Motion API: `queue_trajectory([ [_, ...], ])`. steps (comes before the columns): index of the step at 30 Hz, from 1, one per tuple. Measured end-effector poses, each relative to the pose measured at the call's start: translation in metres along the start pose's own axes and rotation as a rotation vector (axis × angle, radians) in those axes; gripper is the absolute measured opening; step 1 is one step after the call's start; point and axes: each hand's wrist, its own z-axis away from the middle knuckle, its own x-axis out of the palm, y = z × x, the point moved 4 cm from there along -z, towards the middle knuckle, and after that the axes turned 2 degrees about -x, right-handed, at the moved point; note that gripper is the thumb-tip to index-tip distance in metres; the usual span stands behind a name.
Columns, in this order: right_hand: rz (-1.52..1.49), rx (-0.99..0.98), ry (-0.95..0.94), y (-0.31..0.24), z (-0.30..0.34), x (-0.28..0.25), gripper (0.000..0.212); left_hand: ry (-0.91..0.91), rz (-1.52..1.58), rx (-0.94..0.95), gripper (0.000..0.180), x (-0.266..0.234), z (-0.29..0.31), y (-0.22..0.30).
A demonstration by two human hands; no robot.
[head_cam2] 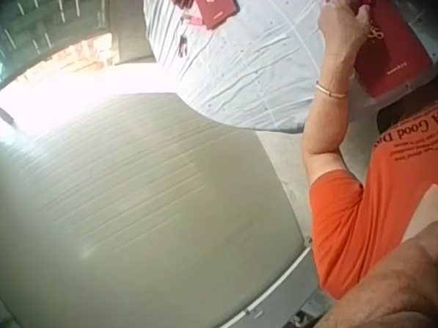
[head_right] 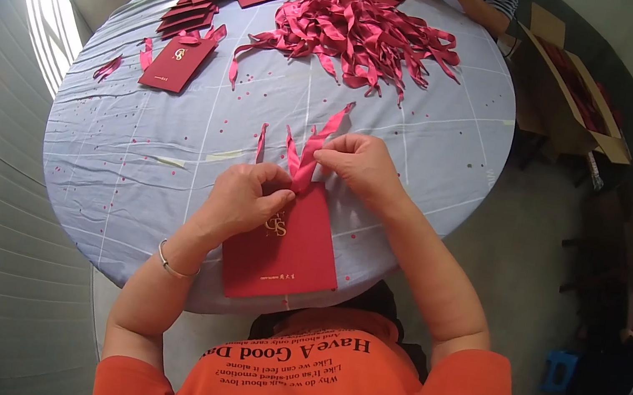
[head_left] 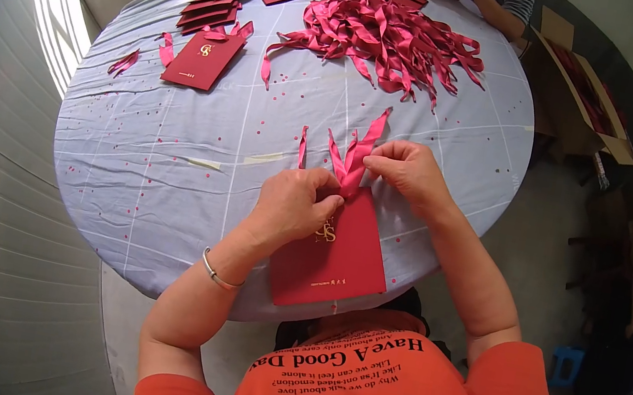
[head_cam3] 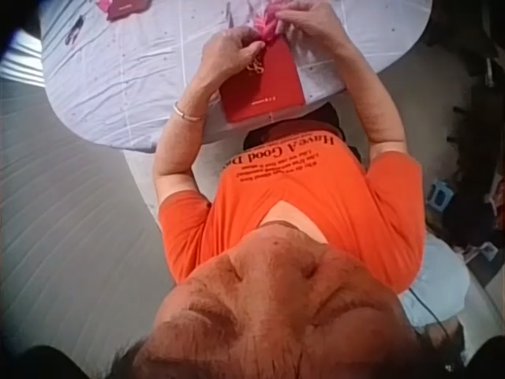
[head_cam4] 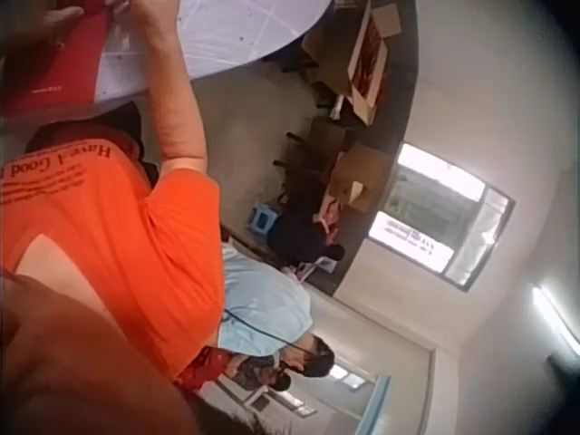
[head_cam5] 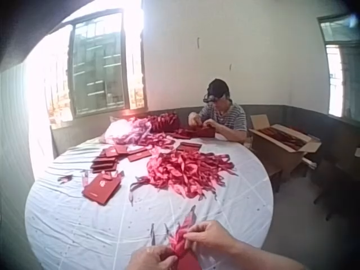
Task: The person attaches ribbon handles to gift bags by threading ribbon strips through the slits on the bags and securing them by hand.
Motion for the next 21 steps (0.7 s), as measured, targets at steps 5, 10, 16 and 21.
queue_trajectory([
  [5, -0.281, 0.015, -0.106, -0.015, 0.002, 0.013, 0.013, -0.006, 0.017, 0.024, 0.025, 0.001, 0.001, -0.001],
  [10, -0.428, -0.019, -0.472, -0.045, -0.004, 0.036, 0.017, -0.029, -0.07, -0.005, 0.026, 0.004, -0.002, -0.005],
  [16, -0.294, -0.124, -0.627, -0.087, -0.006, 0.057, 0.025, -0.047, -0.05, -0.027, 0.033, 0.009, -0.003, -0.018],
  [21, -0.329, -0.23, -0.61, -0.111, -0.004, 0.057, 0.028, -0.132, 0.065, -0.015, 0.018, 0.003, -0.003, -0.016],
])
